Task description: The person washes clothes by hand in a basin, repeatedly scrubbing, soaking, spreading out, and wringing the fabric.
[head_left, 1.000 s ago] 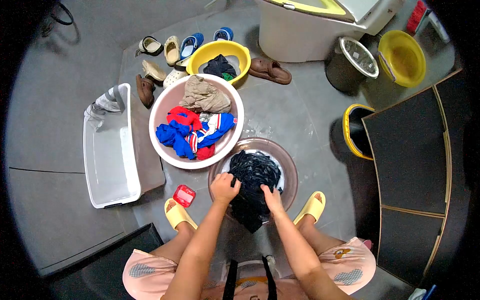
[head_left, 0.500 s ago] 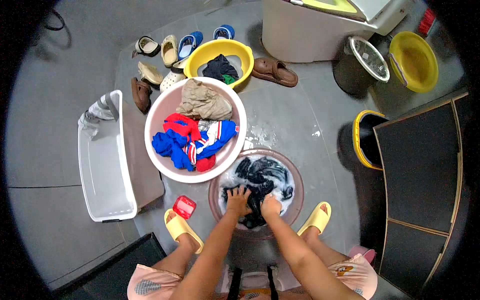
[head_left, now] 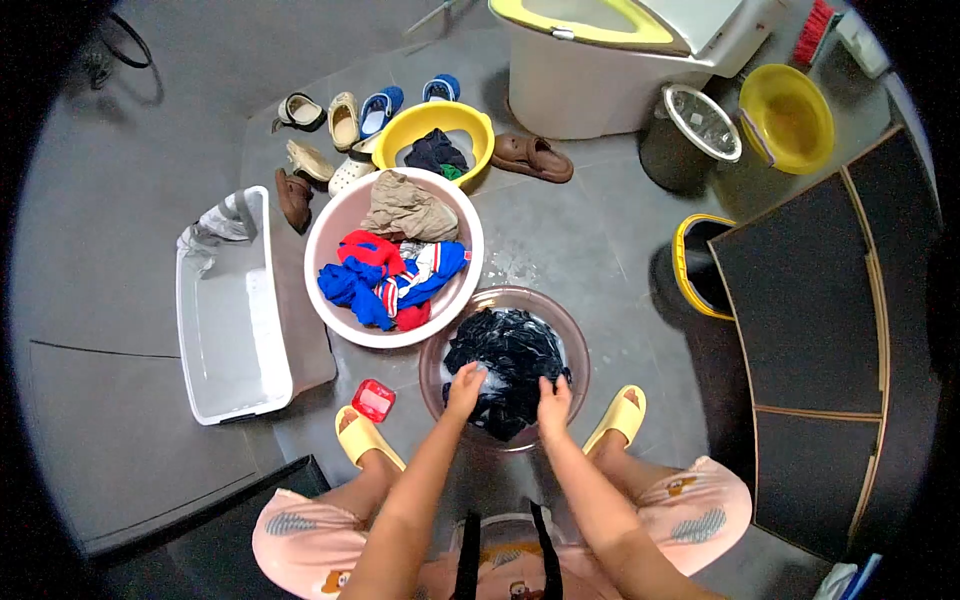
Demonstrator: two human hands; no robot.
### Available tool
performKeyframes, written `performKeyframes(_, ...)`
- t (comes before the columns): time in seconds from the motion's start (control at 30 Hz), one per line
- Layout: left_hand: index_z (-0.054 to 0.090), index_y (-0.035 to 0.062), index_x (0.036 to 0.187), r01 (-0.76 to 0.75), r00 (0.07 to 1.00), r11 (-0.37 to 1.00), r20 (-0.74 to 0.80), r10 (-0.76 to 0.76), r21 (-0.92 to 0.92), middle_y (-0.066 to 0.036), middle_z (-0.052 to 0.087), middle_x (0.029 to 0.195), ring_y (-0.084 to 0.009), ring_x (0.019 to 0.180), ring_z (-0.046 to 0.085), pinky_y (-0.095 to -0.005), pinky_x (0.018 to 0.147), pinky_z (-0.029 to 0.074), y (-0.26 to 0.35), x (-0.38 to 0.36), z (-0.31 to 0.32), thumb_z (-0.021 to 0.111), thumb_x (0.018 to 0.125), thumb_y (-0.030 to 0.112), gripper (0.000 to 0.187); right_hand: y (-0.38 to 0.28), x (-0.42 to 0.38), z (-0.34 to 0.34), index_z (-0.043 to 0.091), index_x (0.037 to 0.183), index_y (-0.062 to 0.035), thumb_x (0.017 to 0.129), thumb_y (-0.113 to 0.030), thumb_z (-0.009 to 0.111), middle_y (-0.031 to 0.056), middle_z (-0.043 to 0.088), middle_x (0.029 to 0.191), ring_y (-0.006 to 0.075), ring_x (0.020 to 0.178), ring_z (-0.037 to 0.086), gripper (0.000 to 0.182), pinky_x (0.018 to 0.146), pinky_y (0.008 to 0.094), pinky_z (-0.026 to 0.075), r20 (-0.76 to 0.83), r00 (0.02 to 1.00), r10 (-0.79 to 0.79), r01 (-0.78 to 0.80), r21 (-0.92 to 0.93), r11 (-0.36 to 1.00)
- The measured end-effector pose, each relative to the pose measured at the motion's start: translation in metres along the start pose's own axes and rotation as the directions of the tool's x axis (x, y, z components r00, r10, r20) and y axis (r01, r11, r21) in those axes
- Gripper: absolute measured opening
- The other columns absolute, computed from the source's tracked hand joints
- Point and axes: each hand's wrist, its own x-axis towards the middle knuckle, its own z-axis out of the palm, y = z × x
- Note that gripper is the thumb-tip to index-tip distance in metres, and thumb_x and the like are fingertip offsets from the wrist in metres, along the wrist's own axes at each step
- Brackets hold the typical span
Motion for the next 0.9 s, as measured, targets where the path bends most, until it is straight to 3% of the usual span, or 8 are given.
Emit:
performKeyframes(0.13,0.004,0.0248,0.135,0.386,0.922,0.822,0.182,-0.341,-0.419,-0.011,0.032,0.129,-0.0293,0.107,0.042,-0.0482,0.084,0.034,0.089,-0.082,0.043,0.064,0.069,0.048,0.093,-0.017,-0.062,0.018,0.054,0.089,0.0049,0.067,-0.004,0.057,0.0162,0.054,0.094,0.0307,0.091,0.048,0.023,0.081,0.0376,0.038,0.098,0.887,-0.452,0.448,-0.424,0.787)
performKeyframes(0.2,0.004,0.0213,0.136,0.419,0.906,0.887,0.027,-0.422,-0.194,-0.012,0.028,0.131,-0.0320,0.107,0.039,-0.0520,0.083,0.031,0.108,-0.101,0.051,0.067,0.066,0.034,0.095,-0.048,-0.091,0.013,0.054,0.085,0.0033,0.065,-0.002,0.056,0.0164,0.053,0.089,0.0343,0.089,0.046,0.021,0.079,0.0403,0.038,0.299,0.838,-0.457,0.546,-0.421,0.725)
performKeyframes(0.3,0.010,0.0133,0.136,0.366,0.917,0.870,-0.033,-0.398,-0.329,-0.017,0.046,0.104,-0.0272,0.084,0.050,-0.0361,0.066,0.045,0.073,-0.100,0.038,0.053,0.060,0.001,0.088,-0.061,-0.113,0.004,0.055,0.082,0.0002,0.064,-0.006,0.062,0.0130,0.054,0.082,0.0300,0.082,0.047,0.020,0.074,0.0380,0.038,0.297,0.867,-0.400,0.489,-0.352,0.798)
performKeyframes(0.4,0.051,0.0039,0.100,0.330,0.898,0.764,-0.064,-0.435,-0.554,-0.012,0.052,0.085,-0.0268,0.073,0.053,-0.0398,0.065,0.047,0.048,-0.098,0.025,0.043,0.065,0.005,0.035,-0.041,-0.113,-0.001,0.057,0.079,-0.0034,0.074,-0.010,0.061,0.0023,0.056,0.076,0.0112,0.071,0.050,0.009,0.065,0.0238,0.039,0.235,0.948,-0.214,0.248,-0.122,0.961)
performKeyframes(0.5,0.049,0.0070,0.083,0.286,0.926,0.736,-0.018,-0.376,-0.614,-0.008,0.051,0.074,-0.0262,0.071,0.052,-0.0406,0.066,0.047,0.056,-0.106,0.020,0.040,0.063,0.006,0.022,-0.038,-0.100,0.000,0.055,0.088,-0.0083,0.078,-0.015,0.060,-0.0006,0.055,0.074,0.0079,0.064,0.049,0.013,0.055,0.0206,0.039,0.052,0.993,0.104,-0.116,0.370,0.922)
performKeyframes(0.6,0.049,0.0073,0.088,0.271,0.956,0.755,0.078,-0.282,-0.597,-0.007,0.054,0.079,-0.0260,0.073,0.053,-0.0404,0.066,0.047,0.077,-0.120,0.014,0.041,0.061,0.004,0.028,-0.076,-0.089,-0.008,0.052,0.097,-0.0030,0.077,-0.038,0.058,0.0024,0.055,0.083,0.0148,0.072,0.051,0.040,0.063,0.0285,0.042,0.211,0.785,0.582,-0.605,0.059,0.794)
performKeyframes(0.7,0.049,0.0063,0.095,0.266,0.964,0.786,0.137,-0.228,-0.559,-0.007,0.055,0.082,-0.0259,0.076,0.053,-0.0391,0.070,0.046,0.072,-0.120,0.010,0.041,0.061,0.003,0.036,-0.071,-0.073,0.008,0.054,0.095,-0.0016,0.076,-0.032,0.060,0.0028,0.054,0.081,0.0168,0.072,0.050,0.037,0.065,0.0303,0.041,0.302,0.854,0.424,-0.497,0.227,0.837)
performKeyframes(0.9,0.048,0.0048,0.112,0.054,0.991,0.963,-0.104,-0.084,-0.265,-0.008,0.055,0.089,-0.0217,0.084,0.050,-0.0343,0.076,0.042,0.081,-0.129,0.008,0.046,0.066,0.009,0.047,-0.068,-0.033,0.008,0.055,0.091,-0.0060,0.076,-0.019,0.057,0.0049,0.057,0.085,0.0187,0.075,0.053,0.020,0.066,0.0345,0.041,0.302,0.890,0.341,-0.358,-0.001,0.934)
